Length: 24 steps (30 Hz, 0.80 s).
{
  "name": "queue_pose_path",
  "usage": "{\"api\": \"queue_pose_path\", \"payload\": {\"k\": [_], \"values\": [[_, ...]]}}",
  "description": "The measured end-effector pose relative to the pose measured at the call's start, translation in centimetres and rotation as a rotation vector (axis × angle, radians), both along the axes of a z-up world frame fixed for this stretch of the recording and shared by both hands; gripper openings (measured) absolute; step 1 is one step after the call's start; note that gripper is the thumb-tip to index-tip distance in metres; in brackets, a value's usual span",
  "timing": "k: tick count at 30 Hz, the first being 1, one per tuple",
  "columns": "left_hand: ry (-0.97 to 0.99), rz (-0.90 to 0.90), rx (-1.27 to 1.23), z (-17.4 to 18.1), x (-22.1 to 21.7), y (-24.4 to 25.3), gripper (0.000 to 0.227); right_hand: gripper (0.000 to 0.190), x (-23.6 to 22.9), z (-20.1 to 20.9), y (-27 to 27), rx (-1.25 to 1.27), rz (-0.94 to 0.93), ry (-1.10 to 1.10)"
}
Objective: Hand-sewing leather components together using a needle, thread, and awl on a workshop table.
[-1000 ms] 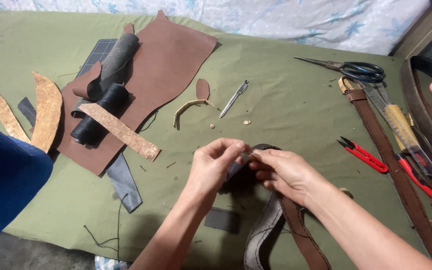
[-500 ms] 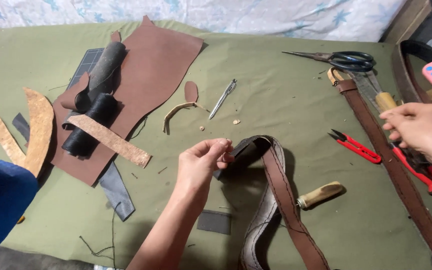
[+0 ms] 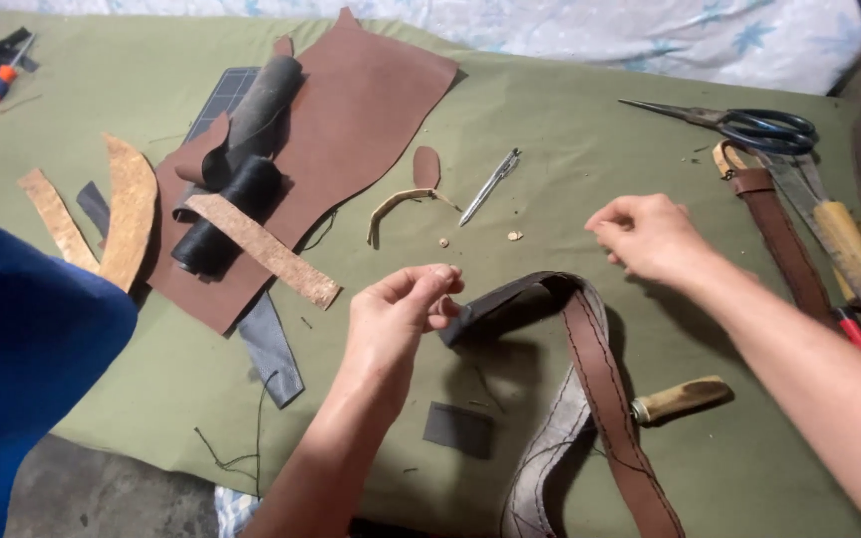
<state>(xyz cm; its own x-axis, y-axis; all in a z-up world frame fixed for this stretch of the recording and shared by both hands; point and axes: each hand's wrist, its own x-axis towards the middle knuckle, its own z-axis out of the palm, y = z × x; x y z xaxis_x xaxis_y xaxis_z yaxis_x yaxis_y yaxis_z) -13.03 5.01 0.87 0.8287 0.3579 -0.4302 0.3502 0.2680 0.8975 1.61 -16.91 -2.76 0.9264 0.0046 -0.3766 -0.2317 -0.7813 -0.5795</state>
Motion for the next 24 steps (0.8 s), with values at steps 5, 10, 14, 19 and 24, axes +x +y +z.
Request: {"api": "queue_pose_path", "payload": {"k": [5, 10, 14, 19, 24], "values": [[-0.017, 0.036, -0.022, -1.5, -0.3, 0.6, 0.023, 0.021, -0.9, -1.6, 1.5, 0.037, 0.123, -0.101], [-0.024, 0.039, -0.004, -1.9, -1.1, 2.3, 0.028, 0.024, -1.4, -1.9, -2.1, 0.084, 0.116, -0.184], [-0.005, 0.068, -0.087, -2.4, -0.9, 3.2, 0.018, 0.029, -5.0, -1.8, -6.9, -0.078, -0.106, 0.021], [0.019, 0.063, -0.068, -2.7, 0.1, 2.7, 0.022, 0.03, -10.7, -4.9, -11.6, -0.258, -0.147, -0.007], [0.024, 0.053, -0.054, -1.2, 0.4, 1.4, 0.022, 0.075, -13.8, -9.2, -12.6, -0.387, 0.382, -0.161]]}}
